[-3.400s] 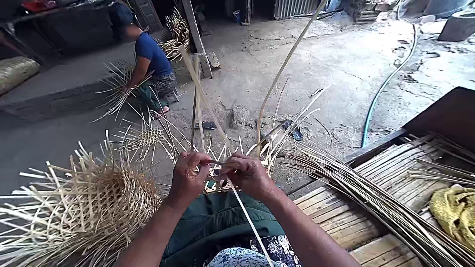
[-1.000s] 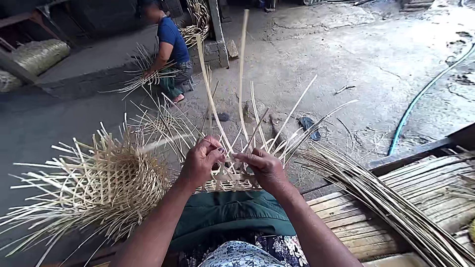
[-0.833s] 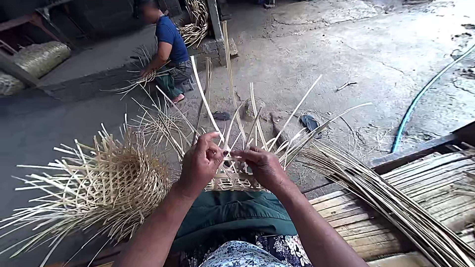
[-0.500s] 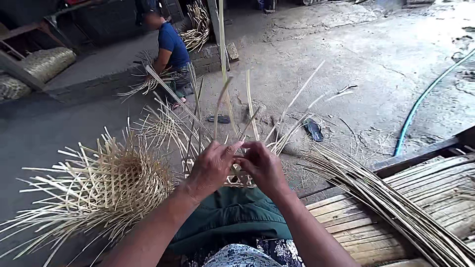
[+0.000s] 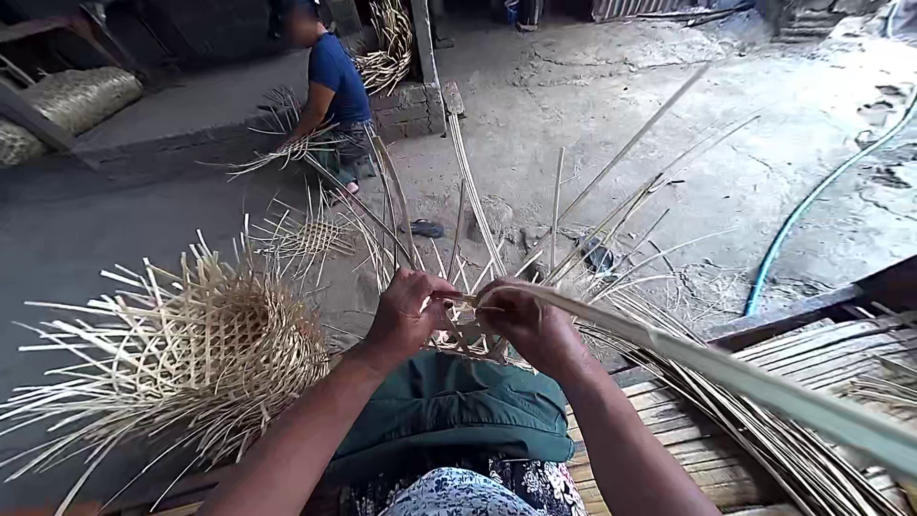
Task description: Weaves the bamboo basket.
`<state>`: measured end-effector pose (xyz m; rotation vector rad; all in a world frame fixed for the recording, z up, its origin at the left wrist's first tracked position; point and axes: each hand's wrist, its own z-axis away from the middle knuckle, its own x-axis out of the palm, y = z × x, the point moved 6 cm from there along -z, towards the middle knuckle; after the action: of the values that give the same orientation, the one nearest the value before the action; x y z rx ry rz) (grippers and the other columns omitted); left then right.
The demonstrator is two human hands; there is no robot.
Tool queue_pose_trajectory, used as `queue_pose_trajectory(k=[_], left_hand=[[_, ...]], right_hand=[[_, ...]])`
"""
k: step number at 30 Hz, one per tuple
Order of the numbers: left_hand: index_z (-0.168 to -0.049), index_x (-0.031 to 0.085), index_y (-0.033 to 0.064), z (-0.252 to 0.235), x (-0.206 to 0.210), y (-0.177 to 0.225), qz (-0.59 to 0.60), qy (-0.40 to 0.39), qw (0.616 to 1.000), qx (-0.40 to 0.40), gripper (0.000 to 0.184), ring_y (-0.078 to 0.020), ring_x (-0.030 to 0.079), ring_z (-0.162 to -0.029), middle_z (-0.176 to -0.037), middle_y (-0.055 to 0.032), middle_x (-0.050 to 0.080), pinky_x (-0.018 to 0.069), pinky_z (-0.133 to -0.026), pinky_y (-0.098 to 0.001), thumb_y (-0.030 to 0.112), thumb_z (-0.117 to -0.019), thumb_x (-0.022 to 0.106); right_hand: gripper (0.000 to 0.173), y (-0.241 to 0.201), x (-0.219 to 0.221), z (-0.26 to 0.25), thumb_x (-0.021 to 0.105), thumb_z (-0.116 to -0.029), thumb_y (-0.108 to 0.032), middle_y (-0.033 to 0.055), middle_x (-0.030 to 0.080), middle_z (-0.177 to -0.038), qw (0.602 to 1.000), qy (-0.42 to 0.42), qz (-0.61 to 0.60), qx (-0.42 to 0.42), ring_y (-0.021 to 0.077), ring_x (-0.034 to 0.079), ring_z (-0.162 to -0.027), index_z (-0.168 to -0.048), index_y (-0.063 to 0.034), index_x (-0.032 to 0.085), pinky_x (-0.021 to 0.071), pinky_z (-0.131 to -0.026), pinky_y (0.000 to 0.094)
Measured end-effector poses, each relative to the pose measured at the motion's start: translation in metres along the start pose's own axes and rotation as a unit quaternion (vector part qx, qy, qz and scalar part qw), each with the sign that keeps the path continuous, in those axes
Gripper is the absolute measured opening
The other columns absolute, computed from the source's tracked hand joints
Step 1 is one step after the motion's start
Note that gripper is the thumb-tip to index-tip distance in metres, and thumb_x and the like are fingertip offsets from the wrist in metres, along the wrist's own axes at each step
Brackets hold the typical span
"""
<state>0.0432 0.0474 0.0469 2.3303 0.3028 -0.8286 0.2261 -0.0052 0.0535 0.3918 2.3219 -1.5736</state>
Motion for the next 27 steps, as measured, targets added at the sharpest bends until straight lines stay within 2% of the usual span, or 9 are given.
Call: queue_pose_trajectory(k=[4, 8, 12, 14, 16, 18, 21, 24, 27], left_hand=[[-0.106, 0.080, 0.0110, -0.003, 0.012, 0.012, -0.135, 0.030, 0.989, 0.042, 0.021, -0.0284, 0.069, -0.092, -0.095, -0.0105, 0.075, 0.0567, -0.085, -0.0433, 0.014, -0.0993, 0.061], [-0.098, 0.080, 0.0112, -0.010, 0.007, 0.020, -0.051, 0.007, 0.998, -0.033, 0.014, -0.0183, 0.067, -0.094, -0.097, -0.0042, 0.075, 0.0557, -0.085, -0.0359, 0.017, -0.0944, 0.068], [-0.123, 0.063, 0.0041, -0.017, 0.002, 0.002, 0.142, -0.104, 0.961, -0.212, 0.027, -0.0067, 0.063, -0.073, -0.084, -0.0005, 0.069, 0.0540, -0.073, -0.0281, 0.014, -0.0982, 0.062], [-0.132, 0.063, 0.0091, -0.018, 0.003, -0.004, 0.176, -0.110, 0.947, -0.245, 0.034, -0.0055, 0.065, -0.069, -0.079, 0.0011, 0.069, 0.0563, -0.072, -0.0269, 0.015, -0.0990, 0.063], [-0.120, 0.072, 0.0095, -0.016, 0.005, -0.003, 0.195, -0.090, 0.944, -0.252, 0.024, -0.0045, 0.065, -0.074, -0.089, 0.0011, 0.072, 0.0563, -0.074, -0.0266, 0.014, -0.0975, 0.066], [-0.107, 0.069, 0.0048, -0.012, 0.005, 0.002, 0.241, -0.051, 0.941, -0.234, 0.012, -0.0034, 0.066, -0.078, -0.093, 0.0003, 0.072, 0.0557, -0.074, -0.0235, 0.011, -0.0982, 0.063], [-0.108, 0.062, -0.0009, 0.002, 0.007, 0.012, 0.294, 0.013, 0.943, -0.157, 0.013, -0.0049, 0.067, -0.082, -0.093, -0.0014, 0.070, 0.0564, -0.075, -0.0235, 0.008, -0.1005, 0.058], [-0.117, 0.067, 0.0010, 0.005, 0.009, 0.019, 0.169, 0.016, 0.980, -0.108, 0.023, -0.0057, 0.067, -0.081, -0.093, -0.0026, 0.072, 0.0576, -0.077, -0.0246, 0.016, -0.1012, 0.061], [-0.117, 0.076, 0.0117, -0.004, 0.012, 0.025, -0.015, 0.006, 0.997, -0.080, 0.024, -0.0187, 0.071, -0.081, -0.094, -0.0079, 0.075, 0.0585, -0.078, -0.0398, 0.020, -0.1018, 0.059]], right_hand=[[0.015, -0.005, 0.001, -0.001, 0.065, -0.0964, -0.013, 0.0054, 0.073, -0.094, 0.995, 0.036, 0.086, -0.035, 0.0104, 0.071, -0.082, -0.102, -0.0092, 0.078, 0.0611, -0.078, 0.0304], [0.016, -0.003, 0.004, 0.004, 0.068, -0.0948, -0.013, 0.0124, 0.071, -0.105, 0.978, 0.121, 0.152, -0.069, 0.0164, 0.070, -0.082, -0.104, -0.0144, 0.082, 0.0605, -0.073, 0.0320], [0.016, -0.001, 0.002, 0.006, 0.066, -0.0963, -0.016, 0.0051, 0.074, -0.095, 0.978, 0.078, 0.176, -0.075, 0.0112, 0.071, -0.082, -0.101, -0.0132, 0.081, 0.0602, -0.075, 0.0284], [0.017, -0.002, 0.004, 0.006, 0.064, -0.0976, -0.019, 0.0021, 0.073, -0.090, 0.983, 0.048, 0.168, -0.059, 0.0078, 0.069, -0.079, -0.100, -0.0133, 0.080, 0.0579, -0.074, 0.0251], [0.018, -0.005, 0.007, 0.007, 0.063, -0.0979, -0.021, 0.0022, 0.073, -0.089, 0.983, 0.037, 0.175, -0.037, 0.0102, 0.069, -0.078, -0.098, -0.0130, 0.079, 0.0579, -0.072, 0.0299], [0.020, -0.008, 0.005, 0.006, 0.062, -0.0982, -0.024, 0.0026, 0.073, -0.089, 0.980, 0.032, 0.198, 0.000, 0.0139, 0.069, -0.078, -0.097, -0.0132, 0.079, 0.0575, -0.071, 0.0369], [0.022, -0.008, 0.001, 0.005, 0.062, -0.0990, -0.024, 0.0087, 0.074, -0.095, 0.973, -0.010, 0.217, 0.083, 0.0235, 0.071, -0.086, -0.099, -0.0086, 0.077, 0.0555, -0.078, 0.0495], [0.022, -0.010, 0.002, 0.006, 0.061, -0.0989, -0.025, 0.0087, 0.074, -0.096, 0.966, -0.031, 0.234, 0.101, 0.0250, 0.071, -0.087, -0.100, -0.0097, 0.077, 0.0551, -0.079, 0.0512], [0.020, -0.016, 0.013, 0.011, 0.060, -0.0978, -0.022, 0.0073, 0.073, -0.090, 0.964, 0.011, 0.263, 0.047, 0.0241, 0.071, -0.078, -0.098, -0.0121, 0.078, 0.0573, -0.069, 0.0486]])
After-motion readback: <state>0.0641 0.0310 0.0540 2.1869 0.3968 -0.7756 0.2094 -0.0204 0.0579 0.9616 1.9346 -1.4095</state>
